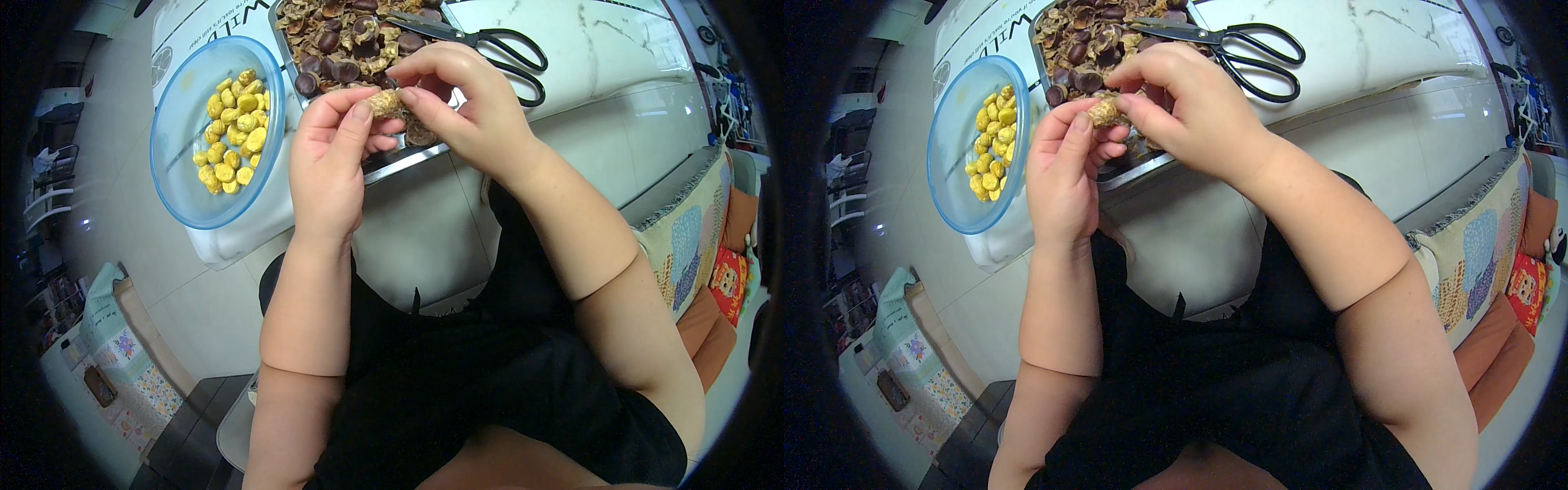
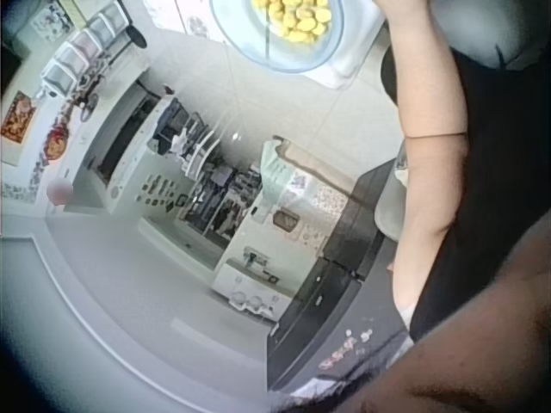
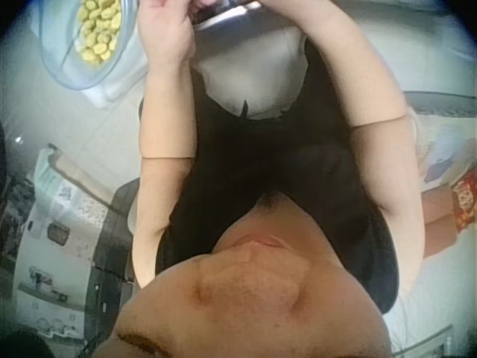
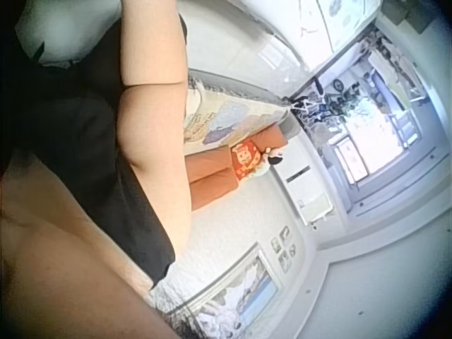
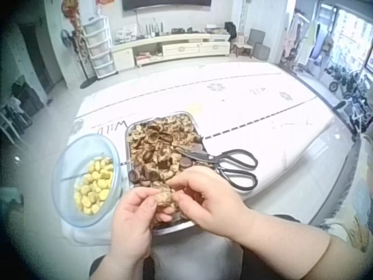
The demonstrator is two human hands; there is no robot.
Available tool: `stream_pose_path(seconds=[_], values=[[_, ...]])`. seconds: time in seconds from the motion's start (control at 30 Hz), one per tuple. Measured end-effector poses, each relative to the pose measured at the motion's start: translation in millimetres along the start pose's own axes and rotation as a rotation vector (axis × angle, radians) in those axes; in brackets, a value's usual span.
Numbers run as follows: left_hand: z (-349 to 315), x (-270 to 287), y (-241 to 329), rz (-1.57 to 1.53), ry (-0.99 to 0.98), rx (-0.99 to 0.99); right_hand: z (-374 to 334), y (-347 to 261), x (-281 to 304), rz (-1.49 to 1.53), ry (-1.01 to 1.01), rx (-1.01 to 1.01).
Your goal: The person peels cooked chestnuts by hand, removing the outer shell and inner skin. They use scissors to assist with cutting the shell when needed. Peeled chestnuts are placed into a blue bowl, while shells are discarded into a tray.
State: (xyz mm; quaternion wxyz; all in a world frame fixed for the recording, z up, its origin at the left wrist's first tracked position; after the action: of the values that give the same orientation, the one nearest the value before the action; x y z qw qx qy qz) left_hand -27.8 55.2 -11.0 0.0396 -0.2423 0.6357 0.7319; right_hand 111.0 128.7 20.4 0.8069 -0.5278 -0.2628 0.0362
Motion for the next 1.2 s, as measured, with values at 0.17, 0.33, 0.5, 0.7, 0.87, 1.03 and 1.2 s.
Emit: stream_pose_path(seconds=[0.17, 0.33, 0.5, 0.7, 0.87, 1.03, 1.2], values=[[0, -1, -1, -0.016, -0.012, 0.034, -1, -5, -4, 0.004, -0.102, 0.02], [-1, -2, 2, 0.031, -0.03, 0.043, -1, -1, -5, 0.012, -0.128, -0.028], [-2, -1, 1, 0.153, -0.047, -0.023, -4, 2, -9, 0.092, -0.15, -0.109], [-2, -1, 1, 0.06, -0.066, 0.013, -5, 5, -14, 0.257, -0.192, -0.19], [-2, -3, 0, -0.021, -0.074, 0.037, -7, 9, -17, 0.439, -0.232, -0.304], [-1, 1, 4, 0.095, -0.075, 0.022, -7, 10, -17, 0.473, -0.233, -0.333], [-1, -1, 19, 0.478, 0.024, -0.332, -5, 6, -10, 0.253, -0.135, -0.263]])
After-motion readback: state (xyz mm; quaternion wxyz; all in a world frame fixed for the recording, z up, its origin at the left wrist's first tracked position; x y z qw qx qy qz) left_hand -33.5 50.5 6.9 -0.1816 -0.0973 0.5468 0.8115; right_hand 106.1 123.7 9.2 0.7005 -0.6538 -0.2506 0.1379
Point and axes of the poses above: each hand's wrist, its own z-axis towards the middle knuckle, its own x-axis out of the back of the hand, y = z × x, the point moved 5 cm from there along z, towards the middle knuckle, and after that the axes turned 10 degrees about -x, right-handed, at the moved point
